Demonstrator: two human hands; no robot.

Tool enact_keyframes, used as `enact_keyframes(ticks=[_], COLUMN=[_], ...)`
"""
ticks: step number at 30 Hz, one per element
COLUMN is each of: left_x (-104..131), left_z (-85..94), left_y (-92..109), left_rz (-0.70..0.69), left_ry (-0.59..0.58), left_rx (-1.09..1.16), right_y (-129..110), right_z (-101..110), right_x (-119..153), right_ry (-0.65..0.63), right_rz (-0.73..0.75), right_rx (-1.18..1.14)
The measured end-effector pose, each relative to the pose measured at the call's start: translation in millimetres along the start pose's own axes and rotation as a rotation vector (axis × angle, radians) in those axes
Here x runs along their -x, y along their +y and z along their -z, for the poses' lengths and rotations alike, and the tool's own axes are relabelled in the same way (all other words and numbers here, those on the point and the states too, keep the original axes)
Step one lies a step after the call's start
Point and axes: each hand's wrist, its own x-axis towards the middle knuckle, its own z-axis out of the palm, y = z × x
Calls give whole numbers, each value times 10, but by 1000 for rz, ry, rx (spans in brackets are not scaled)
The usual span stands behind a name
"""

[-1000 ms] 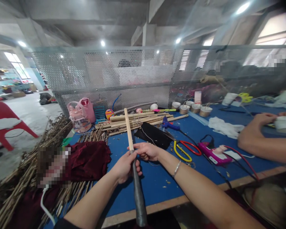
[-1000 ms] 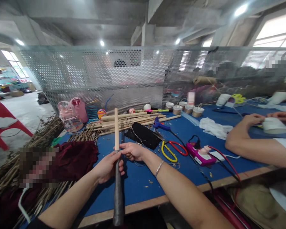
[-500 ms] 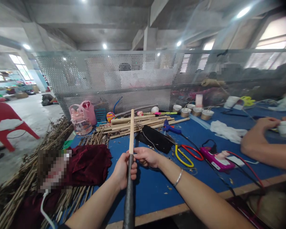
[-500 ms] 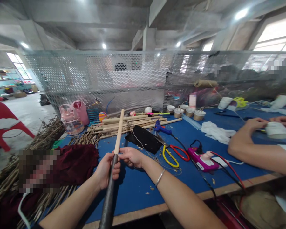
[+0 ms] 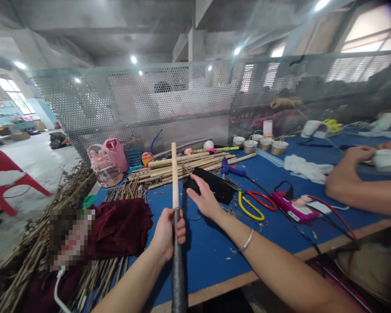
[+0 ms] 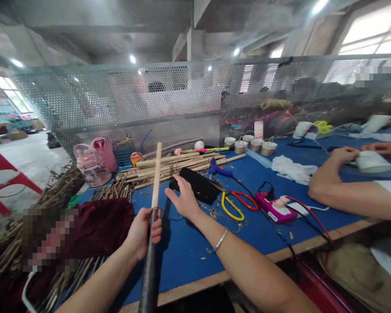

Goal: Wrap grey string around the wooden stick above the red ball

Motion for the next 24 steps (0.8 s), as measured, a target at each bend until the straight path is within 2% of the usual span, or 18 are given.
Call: enact_keyframes(ticks=[1,4,6,8,11,14,16,21,24], left_x=[-2,-15,-29,-46,-71,-85,-82,-36,-14], left_z=[-4,-18,-21,-17,-4,-2,-7,-28,-43], left_y=[-3,-18,-31,-46,-70,-87,-88,-68,-88], left_rz=[1,-17,-43,-61,-68,-76,-72,-70,-80], left_ry=[4,60,110,140,163,175,166,75,15], left_rx=[-6,-29,-50,-72,-85,-81,-67,50,74], right_y=[-40,-157,-198,-197,-155,-138,-160,-251,-252], right_z=[-29,-156,-229,-264,-245,-186,-151,-111,-100], right_x=[25,119,166,185,172,144,127,102,112], right_ry=[-65,-400,-512,-478,-387,-400,-427,-419,-539], right_rz=[-20,-144,-207,-251,-294,-296,-301,-406,-519], right_rx=[-74,-343,-430,-428,-290,-136,-116,-366,-491])
